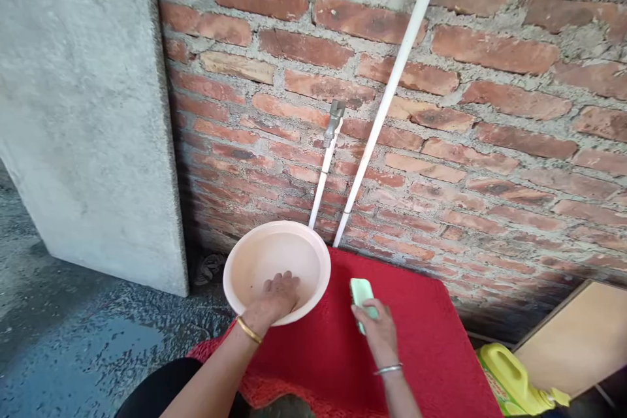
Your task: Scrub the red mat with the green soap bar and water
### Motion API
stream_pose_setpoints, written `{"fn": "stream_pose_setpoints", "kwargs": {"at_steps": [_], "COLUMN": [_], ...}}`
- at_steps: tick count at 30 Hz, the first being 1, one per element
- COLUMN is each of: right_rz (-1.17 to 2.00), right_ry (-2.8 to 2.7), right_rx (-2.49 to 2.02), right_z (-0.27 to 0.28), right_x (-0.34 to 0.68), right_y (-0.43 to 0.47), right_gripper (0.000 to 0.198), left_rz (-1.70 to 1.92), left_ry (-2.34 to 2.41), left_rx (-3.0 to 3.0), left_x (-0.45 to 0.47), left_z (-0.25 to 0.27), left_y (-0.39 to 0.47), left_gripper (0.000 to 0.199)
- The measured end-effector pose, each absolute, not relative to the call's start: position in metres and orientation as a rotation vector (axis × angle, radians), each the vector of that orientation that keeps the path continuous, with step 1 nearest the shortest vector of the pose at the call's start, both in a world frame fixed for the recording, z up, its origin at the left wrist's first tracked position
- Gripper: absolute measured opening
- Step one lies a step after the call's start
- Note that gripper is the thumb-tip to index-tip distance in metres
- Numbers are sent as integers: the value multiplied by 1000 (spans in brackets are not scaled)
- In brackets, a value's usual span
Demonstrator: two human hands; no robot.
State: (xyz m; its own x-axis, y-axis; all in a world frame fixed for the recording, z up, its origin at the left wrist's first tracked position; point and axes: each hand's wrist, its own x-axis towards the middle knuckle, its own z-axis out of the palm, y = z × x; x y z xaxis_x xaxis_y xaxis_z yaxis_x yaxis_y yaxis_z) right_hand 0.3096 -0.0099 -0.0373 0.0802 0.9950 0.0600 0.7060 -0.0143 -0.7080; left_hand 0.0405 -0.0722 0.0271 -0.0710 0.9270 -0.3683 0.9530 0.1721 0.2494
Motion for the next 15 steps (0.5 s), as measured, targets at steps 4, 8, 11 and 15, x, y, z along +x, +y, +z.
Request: {"fn": "stream_pose_setpoints", "kwargs": {"at_steps": [4,8,11,15], "right_rz": [655,586,539,453], "right_ry": [-1924,-2070,-2117,-2091], "right_rx": [-1877,-1910,-1931,-1961], "right_z": [-19,-18,-24,-27], "right_x": [243,224,241,294], "right_y": [-16,-21,-20,-12], "right_gripper": [27,24,23,22], "left_rz": [-55,-68,-67,-64], "left_ry": [2032,2025,2022,2061], "left_rx": [1821,1800,1793,1833], "left_x": [42,39,36,33], "left_z": [31,23,13,3], "left_y": [-74,-70,-68,-71], "left_gripper": [52,51,53,53]}}
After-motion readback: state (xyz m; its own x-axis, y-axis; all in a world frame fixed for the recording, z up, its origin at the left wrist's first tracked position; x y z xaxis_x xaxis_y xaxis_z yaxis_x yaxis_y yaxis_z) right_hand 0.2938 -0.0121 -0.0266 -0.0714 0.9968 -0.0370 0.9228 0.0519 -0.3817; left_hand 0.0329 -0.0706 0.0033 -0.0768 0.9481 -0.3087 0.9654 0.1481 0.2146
